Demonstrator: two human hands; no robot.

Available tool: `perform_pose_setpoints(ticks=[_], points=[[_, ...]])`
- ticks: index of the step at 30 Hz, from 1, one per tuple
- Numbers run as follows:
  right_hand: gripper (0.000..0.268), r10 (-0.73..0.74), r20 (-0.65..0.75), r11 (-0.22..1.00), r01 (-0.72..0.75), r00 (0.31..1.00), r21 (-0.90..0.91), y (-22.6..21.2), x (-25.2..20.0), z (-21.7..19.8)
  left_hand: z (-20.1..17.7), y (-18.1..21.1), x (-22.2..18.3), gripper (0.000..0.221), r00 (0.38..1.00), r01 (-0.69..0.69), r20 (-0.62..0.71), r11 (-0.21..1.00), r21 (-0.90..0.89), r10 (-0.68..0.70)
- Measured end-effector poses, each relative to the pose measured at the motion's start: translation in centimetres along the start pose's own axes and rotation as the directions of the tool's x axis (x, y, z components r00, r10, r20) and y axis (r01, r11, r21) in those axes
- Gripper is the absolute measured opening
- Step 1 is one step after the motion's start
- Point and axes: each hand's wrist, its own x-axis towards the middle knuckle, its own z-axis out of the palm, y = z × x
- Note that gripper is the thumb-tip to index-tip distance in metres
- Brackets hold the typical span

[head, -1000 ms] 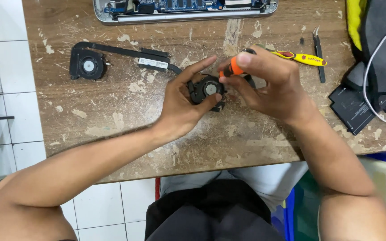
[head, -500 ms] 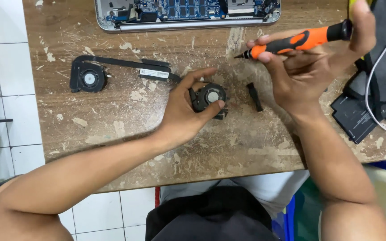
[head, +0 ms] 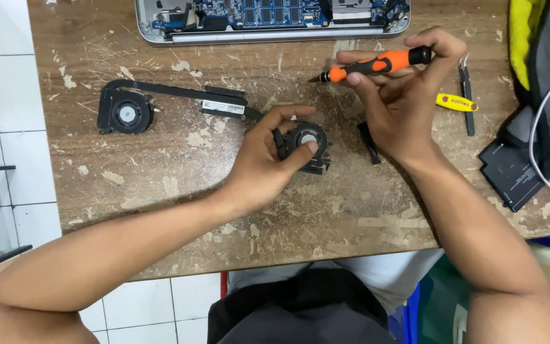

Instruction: Unscrewing the fan assembly from a laptop motherboard on a repair bench.

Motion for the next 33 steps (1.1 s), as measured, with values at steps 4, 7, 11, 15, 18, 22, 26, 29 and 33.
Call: perform_pose_setpoints(ticks=[4, 7, 11, 15, 18, 22, 26, 29, 33], points=[[0.060, 0.039, 0.004, 0.999, -0.039, 0.999, 0.018, 0.3, -0.1, 0.0, 0.0, -0.1, 0.1, 0.041, 1.000, -0.009, 0.006, 1.000, 0.001, 0.009], [0.057, 0.062, 0.020, 0.998, -0.062, 0.998, -0.012, 0.6, -0.1, -0.2, 0.0, -0.2, 0.2, 0.040, 1.000, 0.004, 0.010, 1.000, 0.010, -0.004], [0.059, 0.006, 0.051, 1.000, -0.007, 0.999, 0.020, 0.7, 0.1, -0.3, 0.0, -0.4, 0.2, 0.039, 1.000, -0.006, 0.017, 1.000, 0.002, 0.006], [0.059, 0.025, 0.032, 0.999, -0.026, 0.999, 0.036, 0.5, 0.2, -0.5, -0.1, -0.6, 0.2, 0.040, 1.000, -0.021, 0.019, 1.000, 0.017, 0.021], [0.058, 0.030, 0.000, 0.999, -0.030, 1.000, 0.045, -0.1, 0.3, -0.6, -0.1, -0.2, 0.2, 0.039, 1.000, 0.002, 0.014, 1.000, 0.010, -0.002], [0.065, 0.119, -0.067, 0.993, -0.119, 0.991, 0.001, 0.2, -0.2, -1.6, -0.8, 2.3, 0.4, 0.055, 0.990, 0.113, 0.069, 0.988, 0.103, -0.120], [0.062, 0.148, -0.076, 0.988, -0.145, 0.986, 0.046, 0.2, -0.2, -2.2, -1.6, 5.0, 0.5, 0.087, 0.946, 0.191, 0.198, 0.933, 0.305, -0.258], [0.062, 0.138, -0.063, 0.988, -0.133, 0.988, 0.081, 0.1, -0.1, -2.5, -1.6, 7.3, 0.3, 0.098, 0.906, 0.253, 0.193, 0.847, 0.467, -0.377], [0.062, 0.136, -0.056, 0.987, -0.131, 0.989, 0.096, -0.2, -0.2, -2.5, -1.8, 8.0, 0.1, 0.096, 0.890, 0.247, 0.149, 0.730, 0.637, -0.431]])
